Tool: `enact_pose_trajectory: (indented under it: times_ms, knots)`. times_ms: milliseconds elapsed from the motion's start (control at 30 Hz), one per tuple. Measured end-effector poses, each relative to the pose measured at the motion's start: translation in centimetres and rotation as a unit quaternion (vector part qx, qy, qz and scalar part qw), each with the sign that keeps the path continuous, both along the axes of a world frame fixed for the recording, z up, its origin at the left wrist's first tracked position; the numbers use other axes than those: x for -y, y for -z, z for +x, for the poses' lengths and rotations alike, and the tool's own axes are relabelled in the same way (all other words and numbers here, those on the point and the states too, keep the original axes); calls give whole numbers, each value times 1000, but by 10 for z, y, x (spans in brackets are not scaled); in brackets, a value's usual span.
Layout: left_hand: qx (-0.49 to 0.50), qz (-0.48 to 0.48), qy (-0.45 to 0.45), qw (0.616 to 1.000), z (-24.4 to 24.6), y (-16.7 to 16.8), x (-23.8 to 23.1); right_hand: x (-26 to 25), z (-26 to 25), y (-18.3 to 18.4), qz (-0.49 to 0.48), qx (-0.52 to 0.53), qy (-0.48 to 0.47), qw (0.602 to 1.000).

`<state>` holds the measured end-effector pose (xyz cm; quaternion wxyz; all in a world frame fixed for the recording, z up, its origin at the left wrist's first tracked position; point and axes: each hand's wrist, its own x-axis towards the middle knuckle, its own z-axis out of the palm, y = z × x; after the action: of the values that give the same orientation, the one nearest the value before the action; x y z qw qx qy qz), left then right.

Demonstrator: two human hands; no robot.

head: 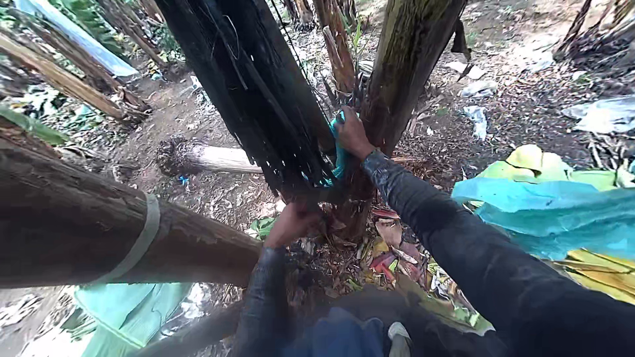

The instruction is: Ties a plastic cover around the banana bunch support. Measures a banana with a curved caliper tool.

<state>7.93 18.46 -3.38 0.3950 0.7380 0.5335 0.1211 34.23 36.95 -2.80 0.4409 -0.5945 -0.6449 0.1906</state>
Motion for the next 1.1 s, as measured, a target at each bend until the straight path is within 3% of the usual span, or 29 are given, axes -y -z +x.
enact_pose_trajectory:
  times_ms: [100, 200, 300, 400, 533, 700, 833, 1100]
  knots:
    - [230, -69, 105, 965, -8, -18, 24, -8, 0, -1, 9, 2, -4, 1000]
    - [409, -31, 166, 897, 11, -34, 35, 25, 11, -17, 115, -71, -25, 990]
    - [577, -26, 178, 797, 53, -43, 41, 57, 25, -33, 191, -267, -107, 938]
    - [650, -23, 143, 746, 85, -49, 32, 83, 29, -45, 94, -480, -157, 858]
    - [604, 160, 51, 779, 101, -58, 13, 106, 24, -48, 28, -565, -221, 794]
    - [427, 327, -25, 843, 103, -57, 5, 120, 14, -46, 63, -519, -255, 814]
    - [383, 371, -19, 846, 102, -53, 5, 124, 6, -43, 84, -496, -272, 820]
    - [425, 339, -59, 837, 99, -48, 8, 118, -5, -38, 109, -502, -274, 813]
